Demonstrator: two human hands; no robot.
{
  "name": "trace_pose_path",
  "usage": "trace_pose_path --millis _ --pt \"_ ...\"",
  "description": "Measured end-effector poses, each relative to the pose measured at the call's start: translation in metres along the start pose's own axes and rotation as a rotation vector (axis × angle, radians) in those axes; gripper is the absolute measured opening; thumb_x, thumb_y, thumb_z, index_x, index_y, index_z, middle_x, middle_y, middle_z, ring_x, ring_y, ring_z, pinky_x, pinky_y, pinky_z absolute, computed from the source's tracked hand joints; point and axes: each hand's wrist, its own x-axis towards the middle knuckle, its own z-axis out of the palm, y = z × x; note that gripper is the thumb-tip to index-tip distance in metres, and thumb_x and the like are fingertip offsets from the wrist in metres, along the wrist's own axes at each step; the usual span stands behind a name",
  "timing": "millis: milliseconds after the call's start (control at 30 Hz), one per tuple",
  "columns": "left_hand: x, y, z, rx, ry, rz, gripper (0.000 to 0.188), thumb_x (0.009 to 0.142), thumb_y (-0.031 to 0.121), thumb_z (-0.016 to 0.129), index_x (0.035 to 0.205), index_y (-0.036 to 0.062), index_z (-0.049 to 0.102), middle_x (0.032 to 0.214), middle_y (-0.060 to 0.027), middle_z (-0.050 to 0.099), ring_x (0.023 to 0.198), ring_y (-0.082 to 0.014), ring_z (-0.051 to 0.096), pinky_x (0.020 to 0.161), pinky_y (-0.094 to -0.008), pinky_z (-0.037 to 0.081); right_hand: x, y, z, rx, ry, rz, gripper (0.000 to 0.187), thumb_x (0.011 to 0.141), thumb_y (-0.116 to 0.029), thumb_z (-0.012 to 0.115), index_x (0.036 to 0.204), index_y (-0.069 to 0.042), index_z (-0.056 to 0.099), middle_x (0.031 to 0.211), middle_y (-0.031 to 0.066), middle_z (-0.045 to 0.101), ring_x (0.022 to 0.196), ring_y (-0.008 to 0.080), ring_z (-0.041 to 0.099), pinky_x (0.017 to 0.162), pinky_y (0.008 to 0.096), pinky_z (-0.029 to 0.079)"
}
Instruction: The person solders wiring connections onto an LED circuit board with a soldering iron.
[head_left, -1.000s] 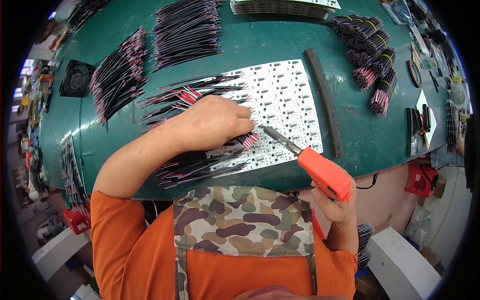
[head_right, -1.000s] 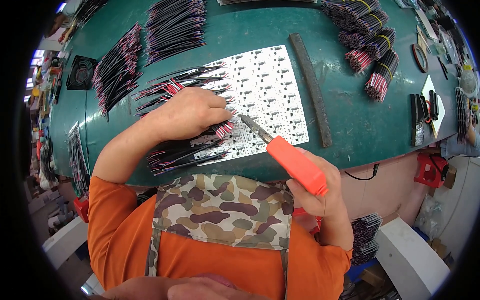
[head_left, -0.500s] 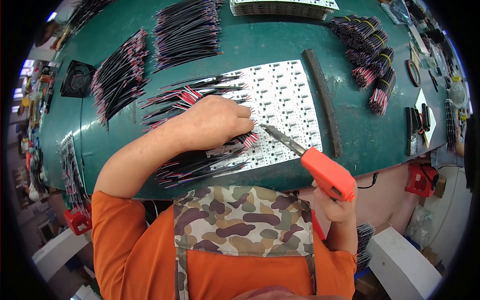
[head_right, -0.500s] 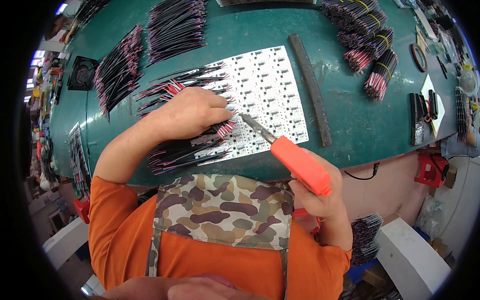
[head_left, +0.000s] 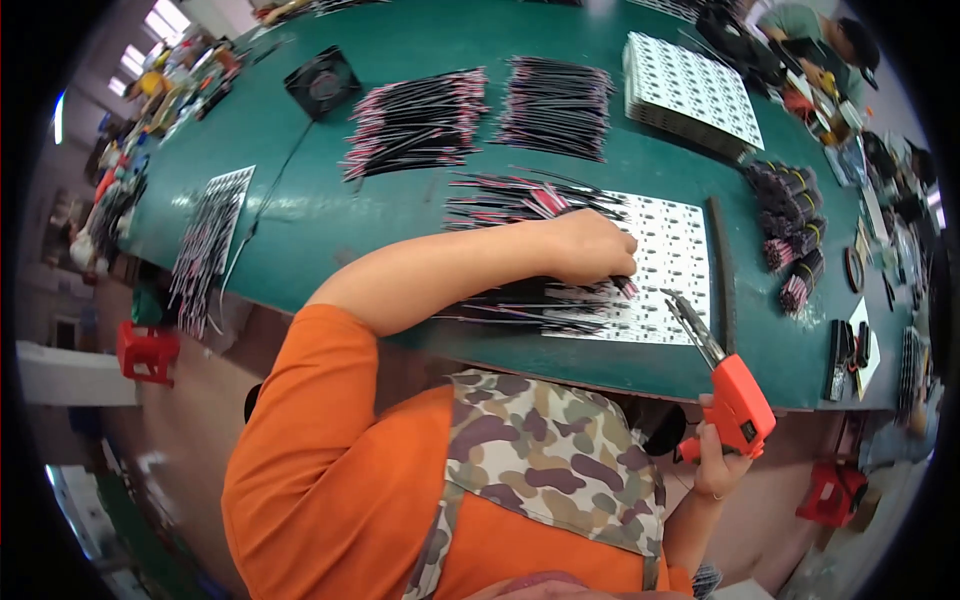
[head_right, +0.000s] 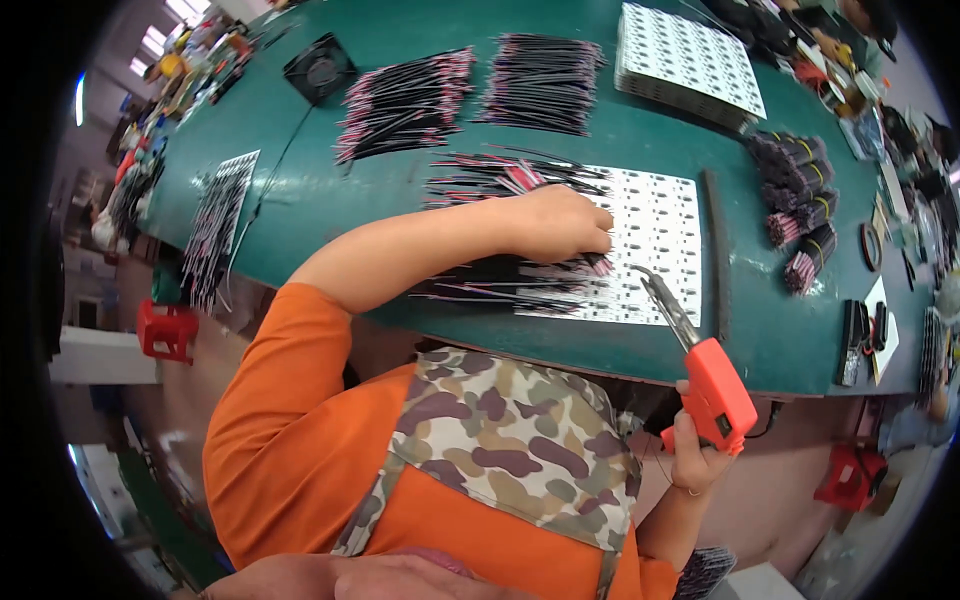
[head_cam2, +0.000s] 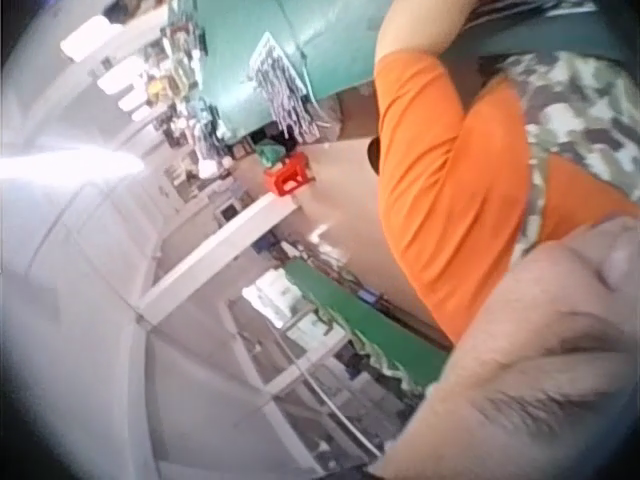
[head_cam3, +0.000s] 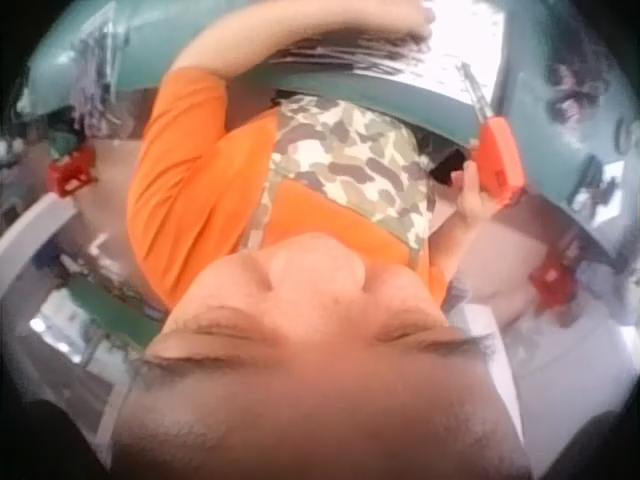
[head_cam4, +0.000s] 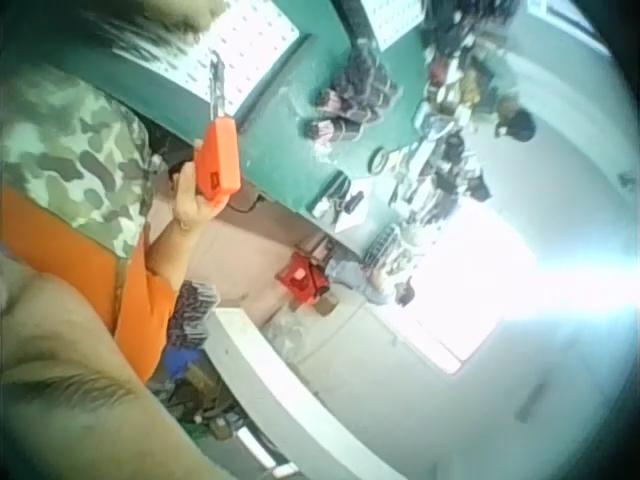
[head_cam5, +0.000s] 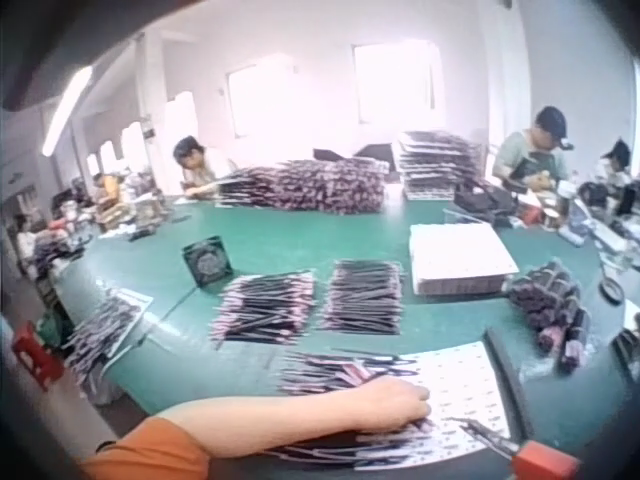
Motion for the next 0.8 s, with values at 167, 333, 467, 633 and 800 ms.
trace_pose_path --millis 167,333,467,633,800 --pt "-0.007 0.001 0.001 0.037 -0.019 -0.072 0.023 0.085 0.012 0.055 0.102 0.0111 0.069 0.102 -0.0092 0.064 0.096 -0.0331 0.066 0.079 -0.0459 0.052 -0.017 0.006 -0.001 -0.024 0.076 -0.067 0.041 0.086 0.001 0.060 0.126 0.007 0.055 0.113 0.0161 0.067 0.075 0.0091 0.056 0.069 0.0243 0.047" --pt "0.002 -0.007 -0.001 0.049 0.079 -0.050 0.022 0.084 0.012 0.058 0.101 0.0106 0.071 0.105 -0.0112 0.063 0.098 -0.0340 0.065 0.083 -0.0438 0.052 -0.028 0.006 -0.009 -0.009 0.117 -0.023 0.046 0.087 0.001 0.059 0.132 0.006 0.051 0.113 0.0184 0.067 0.078 0.0118 0.060 0.071 0.0256 0.050" --pt "-0.016 -0.010 -0.030 -0.141 0.390 -0.140 0.022 0.084 0.010 0.067 0.106 0.0091 0.070 0.097 -0.0120 0.064 0.094 -0.0329 0.065 0.080 -0.0425 0.052 -0.027 0.021 -0.013 0.052 0.128 -0.041 0.045 0.085 0.004 0.060 0.129 0.006 0.055 0.114 0.0155 0.068 0.075 0.0085 0.057 0.067 0.0237 0.047" --pt "-0.027 0.001 -0.062 -0.574 0.540 -0.385 0.027 0.084 0.009 0.078 0.106 0.0029 0.063 0.081 0.0007 0.058 0.077 -0.0079 0.050 0.072 -0.0259 0.046 -0.018 0.015 -0.017 0.177 0.034 0.017 0.038 0.084 0.003 0.060 0.122 0.006 0.060 0.110 0.0125 0.069 0.077 0.0090 0.059 0.066 0.0236 0.047" --pt "-0.028 0.010 -0.070 -0.485 0.473 -0.397 0.026 0.085 0.012 0.078 0.104 0.0027 0.063 0.077 -0.0016 0.059 0.073 -0.0106 0.051 0.067 -0.0283 0.045 -0.004 0.023 -0.016 0.117 0.068 0.007 0.039 0.082 0.002 0.061 0.120 0.007 0.061 0.109 0.0136 0.070 0.081 0.0109 0.061 0.072 0.0263 0.050"
